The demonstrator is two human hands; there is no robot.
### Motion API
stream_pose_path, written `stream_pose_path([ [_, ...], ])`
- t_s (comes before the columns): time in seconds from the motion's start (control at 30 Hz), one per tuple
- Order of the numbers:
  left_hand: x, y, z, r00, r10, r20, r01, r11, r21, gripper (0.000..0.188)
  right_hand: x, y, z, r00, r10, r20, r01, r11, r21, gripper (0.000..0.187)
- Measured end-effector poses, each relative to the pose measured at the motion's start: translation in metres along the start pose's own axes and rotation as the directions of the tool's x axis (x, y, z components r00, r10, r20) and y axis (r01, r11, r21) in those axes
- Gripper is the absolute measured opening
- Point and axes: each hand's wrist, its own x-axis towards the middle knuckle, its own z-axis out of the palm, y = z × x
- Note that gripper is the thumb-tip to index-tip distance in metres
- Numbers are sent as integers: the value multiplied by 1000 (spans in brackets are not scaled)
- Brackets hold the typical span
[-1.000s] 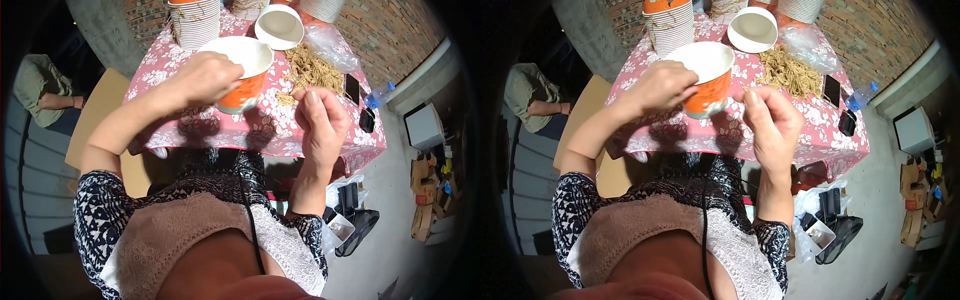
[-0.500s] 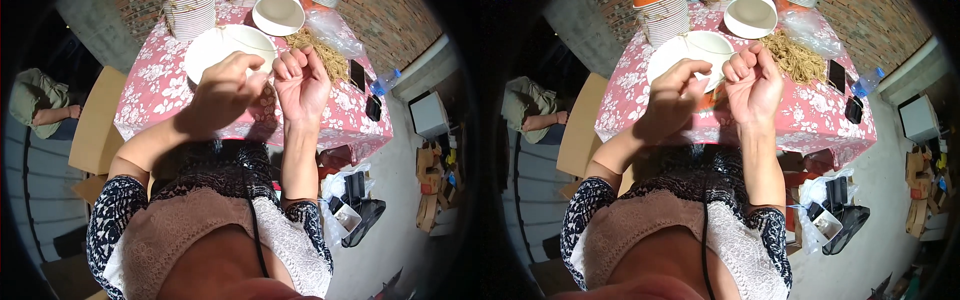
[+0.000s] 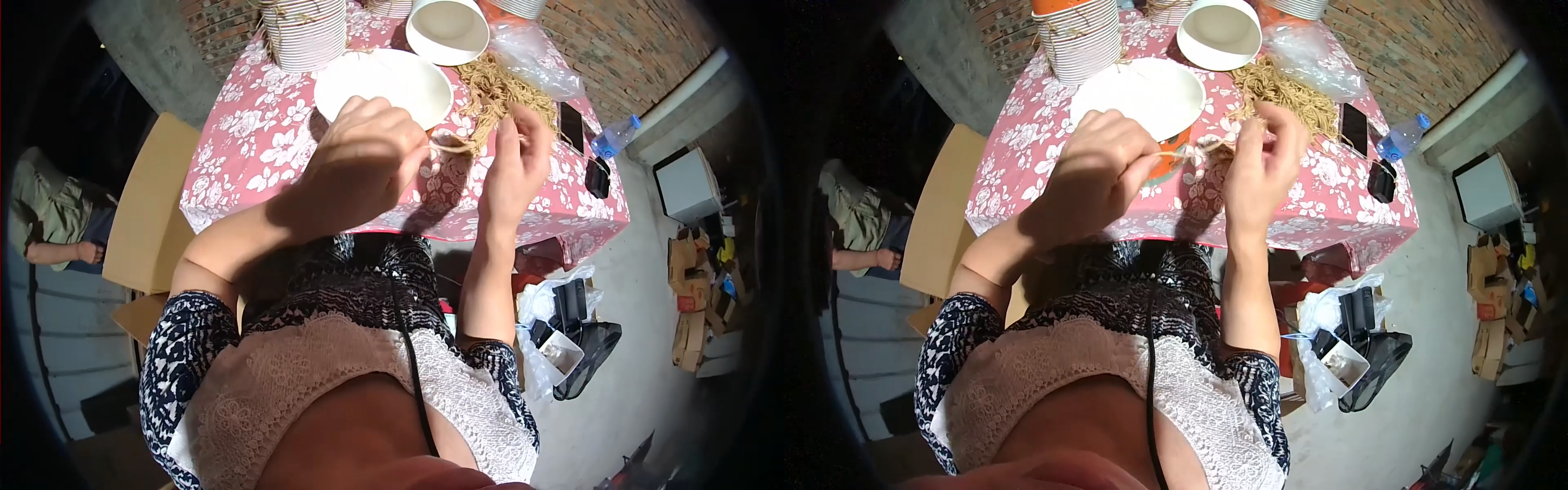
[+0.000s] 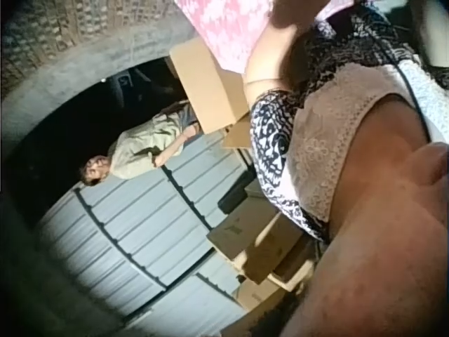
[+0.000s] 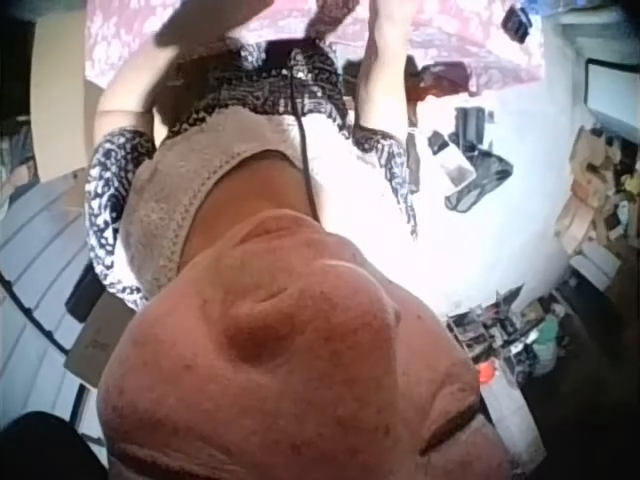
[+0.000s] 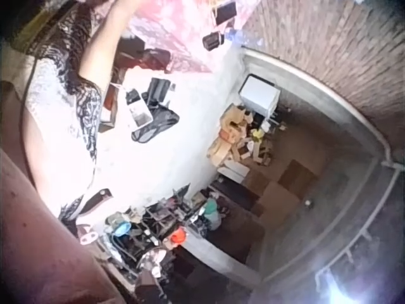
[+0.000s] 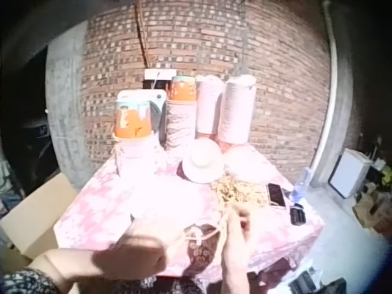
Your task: Threading thin strings through holes in paper bowls and securing them, likely as part of a packaging process.
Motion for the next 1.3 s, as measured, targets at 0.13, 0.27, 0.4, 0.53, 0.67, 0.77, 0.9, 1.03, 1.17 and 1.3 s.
stream_pose_path([
  [0.13,-14,3,6,975,-21,223,37,997,-70,4,-37,-47,-2,970,-206,131,186,971,149,37],
  [0.27,-23,2,-2,980,60,187,-34,989,-142,4,-50,-62,-11,846,-18,532,-51,992,115,30],
  [0.4,-22,-13,-18,983,137,120,-112,975,-191,4,-51,-49,-20,825,7,565,-86,990,114,11],
  [0.53,-20,-69,-25,983,182,-24,-182,983,38,13,-46,-45,-18,872,141,469,-253,950,183,9],
  [0.67,-24,-102,-13,990,143,15,-143,986,86,20,-40,-24,-12,930,199,310,-286,919,269,11],
  [0.77,-29,-104,-19,948,50,314,-41,998,-37,21,-20,-9,-5,963,229,142,-249,957,151,14],
  [0.9,-22,-86,-35,920,13,392,4,999,-44,14,25,35,-2,987,127,-102,-114,986,125,18],
  [1.03,0,-82,-44,857,-13,515,144,966,-215,17,12,34,6,997,46,63,-55,987,149,21],
  [1.17,23,-68,-28,837,-186,515,350,905,-242,25,-11,17,9,944,157,291,-264,886,381,18],
  [1.3,41,-45,-11,855,-165,492,328,907,-265,29,-22,6,7,905,232,358,-373,836,401,18],
])
